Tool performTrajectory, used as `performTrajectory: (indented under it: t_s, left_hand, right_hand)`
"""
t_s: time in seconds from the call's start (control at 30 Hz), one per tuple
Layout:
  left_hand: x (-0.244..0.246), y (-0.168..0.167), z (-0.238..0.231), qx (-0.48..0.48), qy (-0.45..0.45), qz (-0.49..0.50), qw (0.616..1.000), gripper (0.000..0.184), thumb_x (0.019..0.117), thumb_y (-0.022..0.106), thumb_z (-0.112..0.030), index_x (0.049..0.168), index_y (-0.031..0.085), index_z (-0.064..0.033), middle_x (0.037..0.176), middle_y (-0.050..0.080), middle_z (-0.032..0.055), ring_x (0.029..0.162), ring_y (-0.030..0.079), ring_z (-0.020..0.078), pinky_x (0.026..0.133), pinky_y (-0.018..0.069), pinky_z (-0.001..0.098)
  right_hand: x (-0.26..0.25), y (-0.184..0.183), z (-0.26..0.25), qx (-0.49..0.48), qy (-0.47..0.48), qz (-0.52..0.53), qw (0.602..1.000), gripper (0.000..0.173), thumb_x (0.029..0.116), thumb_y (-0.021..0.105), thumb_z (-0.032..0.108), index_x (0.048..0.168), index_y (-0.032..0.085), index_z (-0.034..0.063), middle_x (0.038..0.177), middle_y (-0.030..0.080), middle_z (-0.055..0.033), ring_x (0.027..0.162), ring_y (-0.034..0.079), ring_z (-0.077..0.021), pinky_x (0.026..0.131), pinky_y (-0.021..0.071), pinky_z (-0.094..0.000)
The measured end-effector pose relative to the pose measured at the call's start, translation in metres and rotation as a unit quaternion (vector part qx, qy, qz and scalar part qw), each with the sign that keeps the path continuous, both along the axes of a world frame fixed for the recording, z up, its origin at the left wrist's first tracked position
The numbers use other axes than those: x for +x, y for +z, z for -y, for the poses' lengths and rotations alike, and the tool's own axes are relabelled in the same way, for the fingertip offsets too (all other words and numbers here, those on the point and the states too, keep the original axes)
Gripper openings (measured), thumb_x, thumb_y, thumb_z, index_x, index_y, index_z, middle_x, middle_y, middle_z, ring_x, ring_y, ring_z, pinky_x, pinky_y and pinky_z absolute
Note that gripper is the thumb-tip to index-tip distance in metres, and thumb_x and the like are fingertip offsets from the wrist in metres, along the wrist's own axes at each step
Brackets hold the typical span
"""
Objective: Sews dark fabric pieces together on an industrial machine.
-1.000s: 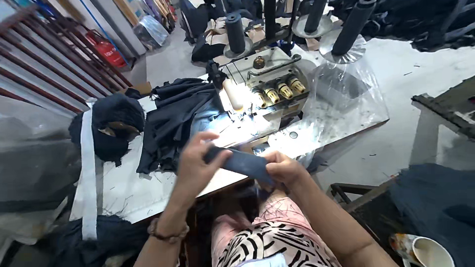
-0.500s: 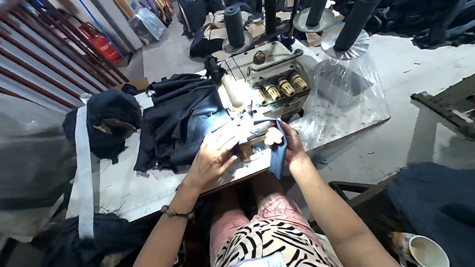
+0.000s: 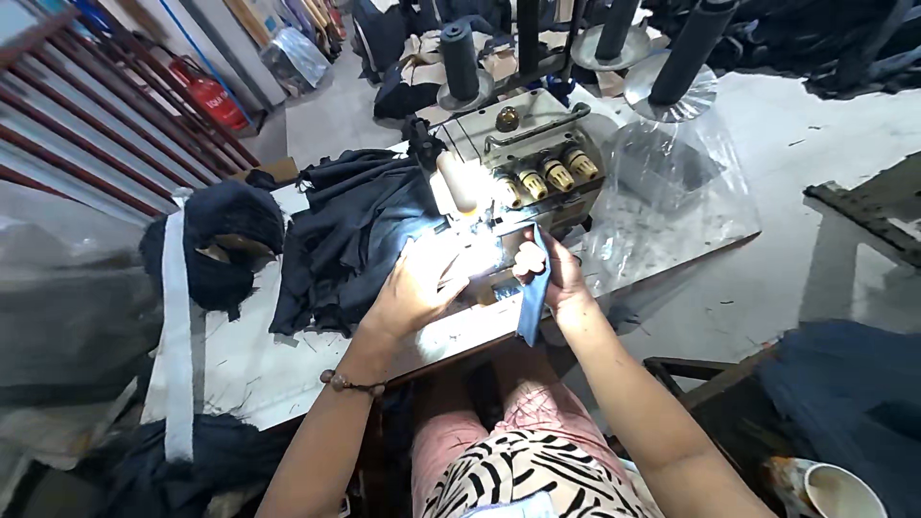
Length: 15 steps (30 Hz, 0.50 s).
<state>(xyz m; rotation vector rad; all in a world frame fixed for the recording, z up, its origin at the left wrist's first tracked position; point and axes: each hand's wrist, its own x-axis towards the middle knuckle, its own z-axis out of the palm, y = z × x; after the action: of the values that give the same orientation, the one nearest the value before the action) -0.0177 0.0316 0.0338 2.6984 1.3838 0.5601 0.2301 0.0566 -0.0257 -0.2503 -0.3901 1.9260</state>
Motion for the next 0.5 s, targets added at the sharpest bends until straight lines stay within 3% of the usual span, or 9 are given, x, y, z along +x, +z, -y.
performTrajectory:
  t_s: [0.1,0.2,0.23,0.27,0.3,0.33,0.37,0.43,0.5]
  left_hand:
    - [-0.003,0.008,-0.007,-0.013,0.006,-0.052,0.999,0.057,0.1051,0.04,-0.051,0.149,0.055,-0.0169,0.154,0.052,0.0058,0.148,0.041,0.0288,0.123,0.0267,0.0563]
    - [-0.004,0.013,0.004,-0.042,0.053,-0.056,0.996,0.066,0.1049,0.03,-0.06,0.155,0.048,-0.0202,0.165,0.039,0.0036,0.156,0.024,0.0328,0.124,0.0173,0.0625]
    - [0.001,0.016,0.014,-0.046,0.069,0.0,0.997,0.067,0.105,0.029,-0.06,0.148,0.056,-0.0164,0.162,0.043,0.0065,0.155,0.027,0.0337,0.123,0.0168,0.0648]
    - [0.009,0.02,0.026,-0.046,0.085,0.078,0.992,0.069,0.1042,0.031,-0.06,0.134,0.067,-0.0097,0.153,0.052,0.0102,0.15,0.037,0.0321,0.122,0.0222,0.0631]
    - [0.017,0.025,0.04,-0.044,0.098,0.151,0.983,0.065,0.1022,0.038,-0.059,0.114,0.074,-0.005,0.136,0.064,0.0129,0.136,0.052,0.0286,0.116,0.0351,0.0576]
    - [0.023,0.029,0.052,-0.04,0.096,0.202,0.974,0.056,0.0995,0.049,-0.055,0.095,0.073,-0.0049,0.113,0.068,0.01,0.111,0.062,0.0207,0.098,0.0487,0.0463]
    - [0.026,0.034,0.061,-0.046,0.084,0.236,0.967,0.041,0.0962,0.062,-0.045,0.088,0.073,-0.0065,0.105,0.069,0.006,0.098,0.065,0.0128,0.086,0.0544,0.0354]
    - [0.013,0.046,0.069,-0.036,0.074,0.246,0.966,0.026,0.0939,0.069,-0.029,0.093,0.075,-0.0046,0.11,0.07,0.0058,0.099,0.067,0.0104,0.086,0.0578,0.0316]
    - [-0.021,0.06,0.064,0.007,0.132,0.195,0.972,0.029,0.0972,0.067,-0.026,0.104,0.073,0.0017,0.12,0.068,0.0154,0.114,0.066,0.0241,0.097,0.0541,0.0443]
  right_hand:
    - [-0.001,0.0,0.01,0.017,0.013,0.024,0.999,0.033,0.1095,0.039,0.034,0.092,0.062,0.0176,0.061,0.051,0.008,0.05,0.052,-0.0009,0.053,0.0494,-0.0152]
    - [-0.013,0.008,0.029,0.088,0.012,0.182,0.979,0.039,0.1096,0.031,0.031,0.087,0.06,0.0165,0.059,0.053,0.0064,0.05,0.053,-0.0017,0.053,0.0505,-0.0169]
    - [-0.017,0.014,0.037,0.122,0.023,0.244,0.962,0.035,0.106,0.033,0.026,0.086,0.06,0.0159,0.059,0.057,0.0054,0.051,0.056,-0.003,0.054,0.0508,-0.0189]
    - [-0.021,0.019,0.042,0.164,0.054,0.278,0.945,0.028,0.1016,0.039,0.023,0.087,0.061,0.0148,0.063,0.064,0.0048,0.054,0.06,-0.0035,0.055,0.0534,-0.0198]
    - [-0.024,0.023,0.048,0.208,0.093,0.285,0.931,0.023,0.0988,0.046,0.022,0.087,0.064,0.0145,0.067,0.067,0.0055,0.056,0.063,-0.0028,0.056,0.0547,-0.0198]
    - [-0.027,0.027,0.053,0.246,0.134,0.261,0.924,0.02,0.0975,0.052,0.021,0.087,0.068,0.0154,0.071,0.07,0.0069,0.058,0.064,-0.0016,0.056,0.0553,-0.0197]
    - [-0.027,0.03,0.055,0.288,0.169,0.218,0.917,0.019,0.098,0.057,0.022,0.087,0.072,0.0176,0.074,0.071,0.0084,0.061,0.064,0.0,0.057,0.0554,-0.0194]
    - [-0.022,0.034,0.053,0.359,0.201,0.128,0.902,0.019,0.1001,0.063,0.032,0.095,0.076,0.02,0.082,0.074,0.0091,0.067,0.067,0.0014,0.06,0.0564,-0.0185]
    - [-0.012,0.034,0.046,0.368,0.177,0.081,0.909,0.022,0.0978,0.065,0.041,0.101,0.077,0.0231,0.082,0.074,0.0096,0.068,0.066,0.0023,0.062,0.0551,-0.0168]
